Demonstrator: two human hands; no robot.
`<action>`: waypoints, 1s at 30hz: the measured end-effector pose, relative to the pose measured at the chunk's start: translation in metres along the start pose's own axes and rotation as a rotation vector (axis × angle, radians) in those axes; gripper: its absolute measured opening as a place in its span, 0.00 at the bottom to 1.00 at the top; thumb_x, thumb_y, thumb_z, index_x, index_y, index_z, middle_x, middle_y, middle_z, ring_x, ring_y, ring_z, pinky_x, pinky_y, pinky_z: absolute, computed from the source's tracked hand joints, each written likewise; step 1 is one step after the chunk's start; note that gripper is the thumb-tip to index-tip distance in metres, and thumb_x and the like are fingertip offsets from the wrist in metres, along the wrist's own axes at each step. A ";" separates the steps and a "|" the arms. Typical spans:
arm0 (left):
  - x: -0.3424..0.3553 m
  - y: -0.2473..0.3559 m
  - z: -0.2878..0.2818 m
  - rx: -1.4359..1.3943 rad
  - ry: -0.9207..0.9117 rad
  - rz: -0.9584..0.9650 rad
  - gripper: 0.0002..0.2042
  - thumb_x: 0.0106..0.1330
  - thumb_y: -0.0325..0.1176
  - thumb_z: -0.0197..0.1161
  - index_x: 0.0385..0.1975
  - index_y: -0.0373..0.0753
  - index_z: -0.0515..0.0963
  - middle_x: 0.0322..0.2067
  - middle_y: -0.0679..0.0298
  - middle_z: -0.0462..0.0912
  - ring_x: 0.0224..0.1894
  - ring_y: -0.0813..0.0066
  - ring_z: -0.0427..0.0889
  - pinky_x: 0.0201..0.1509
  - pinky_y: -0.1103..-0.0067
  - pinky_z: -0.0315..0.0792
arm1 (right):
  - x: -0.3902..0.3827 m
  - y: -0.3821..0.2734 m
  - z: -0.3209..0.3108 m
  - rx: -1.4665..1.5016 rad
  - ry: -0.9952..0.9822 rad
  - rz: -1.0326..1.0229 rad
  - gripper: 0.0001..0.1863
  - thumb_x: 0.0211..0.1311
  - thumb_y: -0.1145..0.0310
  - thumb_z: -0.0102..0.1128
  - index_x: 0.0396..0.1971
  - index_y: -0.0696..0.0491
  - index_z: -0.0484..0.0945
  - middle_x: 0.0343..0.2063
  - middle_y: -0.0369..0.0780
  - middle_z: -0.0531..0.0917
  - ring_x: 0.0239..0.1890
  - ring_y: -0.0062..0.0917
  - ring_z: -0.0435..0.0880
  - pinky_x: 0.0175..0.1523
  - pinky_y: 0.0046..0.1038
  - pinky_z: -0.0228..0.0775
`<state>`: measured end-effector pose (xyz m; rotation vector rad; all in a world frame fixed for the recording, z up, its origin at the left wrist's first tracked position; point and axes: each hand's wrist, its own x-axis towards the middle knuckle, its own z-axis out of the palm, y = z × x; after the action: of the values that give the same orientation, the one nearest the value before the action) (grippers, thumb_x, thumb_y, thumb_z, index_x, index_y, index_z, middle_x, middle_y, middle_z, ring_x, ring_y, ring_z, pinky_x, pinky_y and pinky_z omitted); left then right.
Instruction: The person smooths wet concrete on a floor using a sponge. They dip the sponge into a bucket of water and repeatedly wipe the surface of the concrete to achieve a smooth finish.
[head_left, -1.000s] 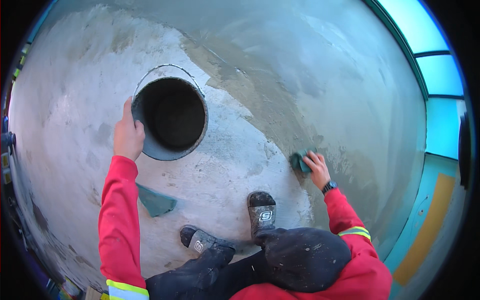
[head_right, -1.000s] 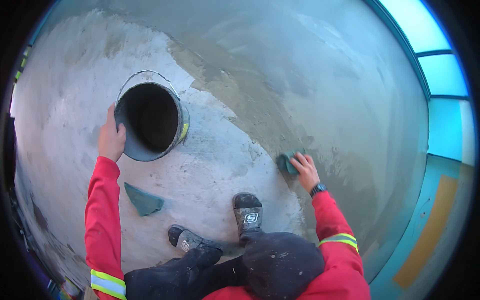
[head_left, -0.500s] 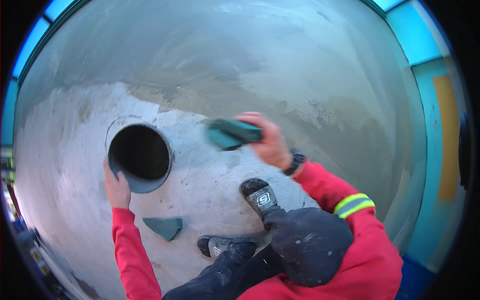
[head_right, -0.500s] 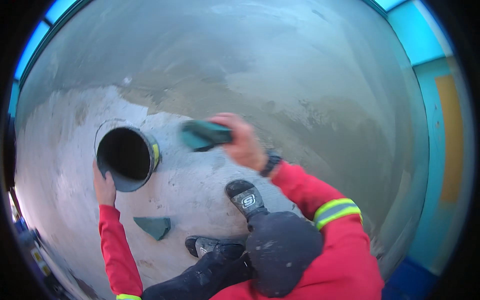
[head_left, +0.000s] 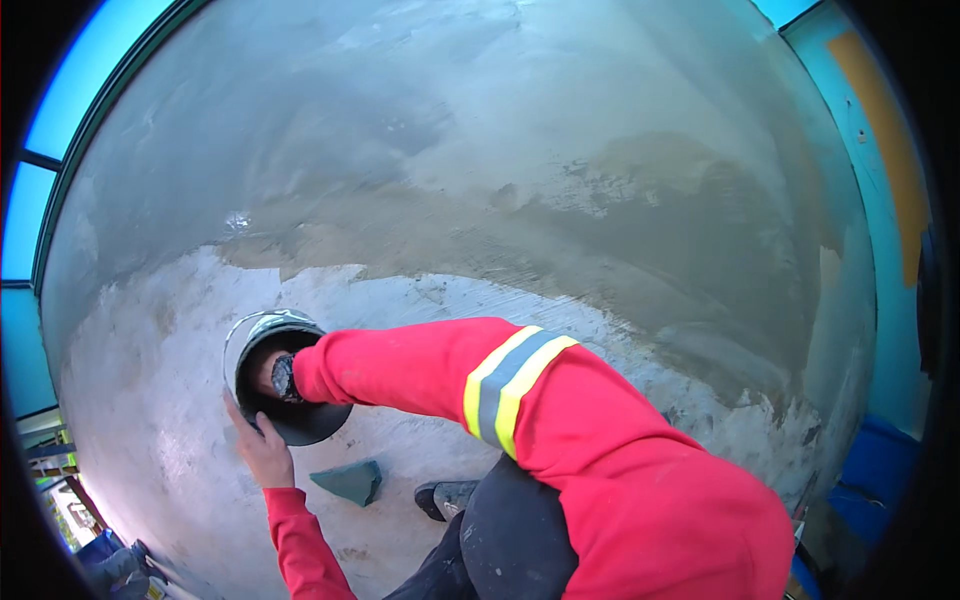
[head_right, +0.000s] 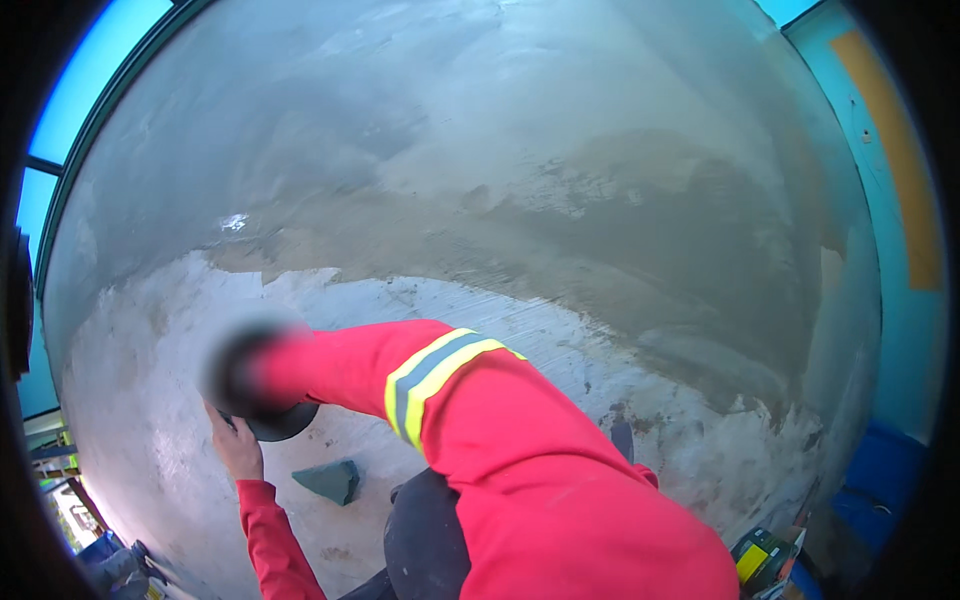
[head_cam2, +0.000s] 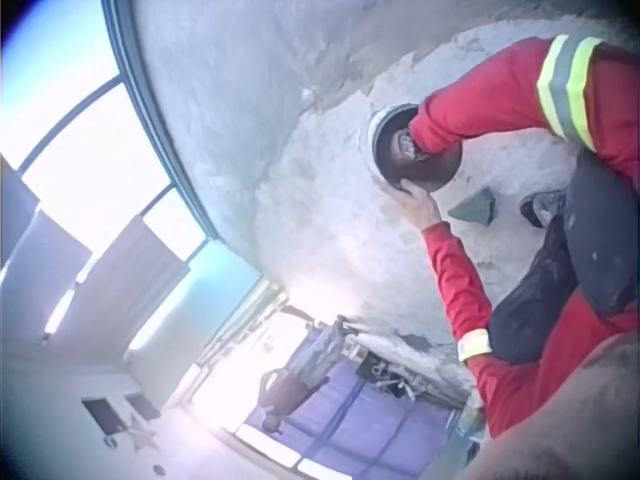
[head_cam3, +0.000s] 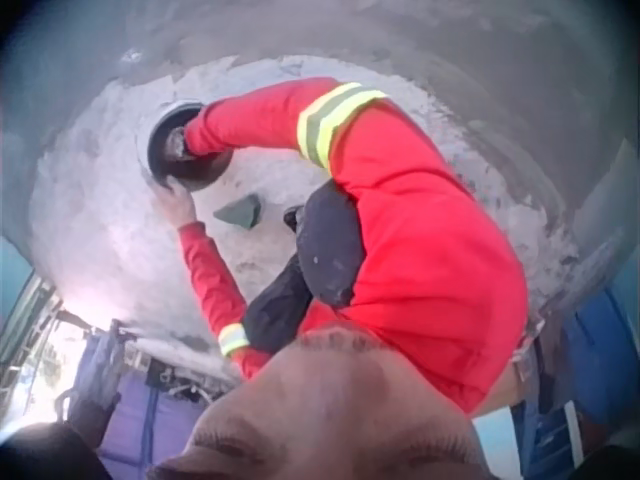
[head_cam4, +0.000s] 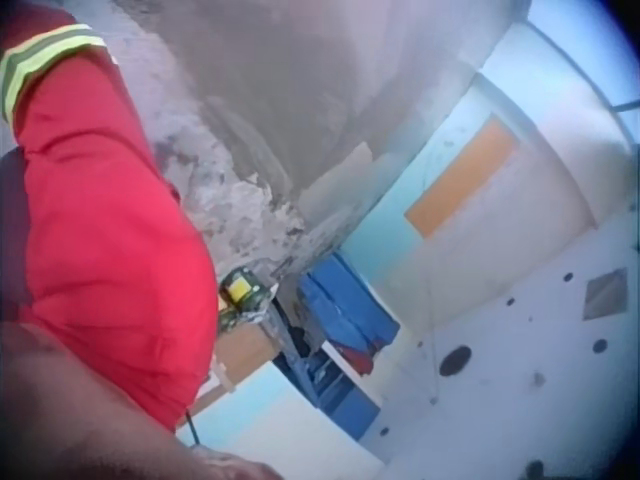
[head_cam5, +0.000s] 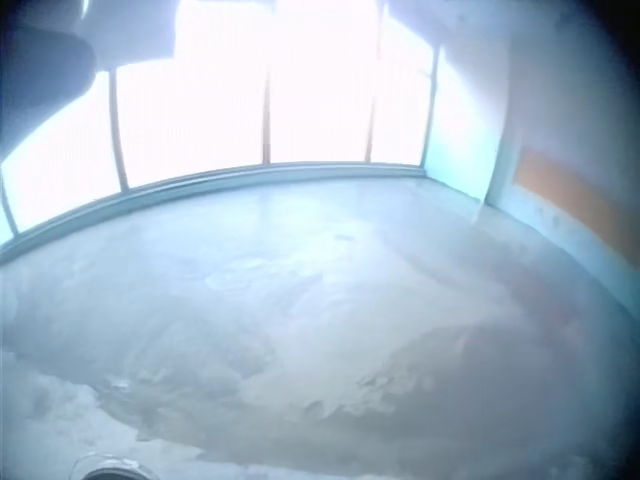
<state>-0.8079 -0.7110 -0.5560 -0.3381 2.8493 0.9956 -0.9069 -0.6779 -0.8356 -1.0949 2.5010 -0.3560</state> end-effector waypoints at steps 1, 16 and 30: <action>-0.003 -0.041 -0.018 0.056 0.041 -0.061 0.30 0.64 0.23 0.49 0.68 0.41 0.52 0.53 0.41 0.72 0.52 0.45 0.74 0.56 0.66 0.65 | 0.025 -0.043 0.003 0.086 -0.057 -0.051 0.21 0.59 0.60 0.52 0.52 0.46 0.76 0.55 0.36 0.75 0.56 0.23 0.74 0.59 0.30 0.65; -0.019 -0.104 -0.072 0.054 0.140 0.001 0.29 0.66 0.26 0.49 0.68 0.39 0.52 0.59 0.41 0.66 0.60 0.45 0.68 0.61 0.67 0.62 | 0.029 -0.124 -0.021 0.565 -0.299 -0.086 0.22 0.64 0.54 0.47 0.55 0.44 0.74 0.59 0.33 0.71 0.62 0.24 0.67 0.67 0.30 0.55; -0.015 -0.109 -0.071 0.186 0.169 0.123 0.27 0.67 0.25 0.46 0.67 0.37 0.52 0.64 0.44 0.59 0.65 0.49 0.62 0.66 0.68 0.57 | 0.006 -0.110 -0.039 0.505 -0.229 -0.081 0.23 0.64 0.55 0.46 0.57 0.45 0.71 0.61 0.35 0.68 0.63 0.26 0.65 0.68 0.31 0.53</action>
<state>-0.7688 -0.8357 -0.5641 -0.2432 3.1189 0.7442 -0.8562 -0.7524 -0.7610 -0.9630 2.0129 -0.7858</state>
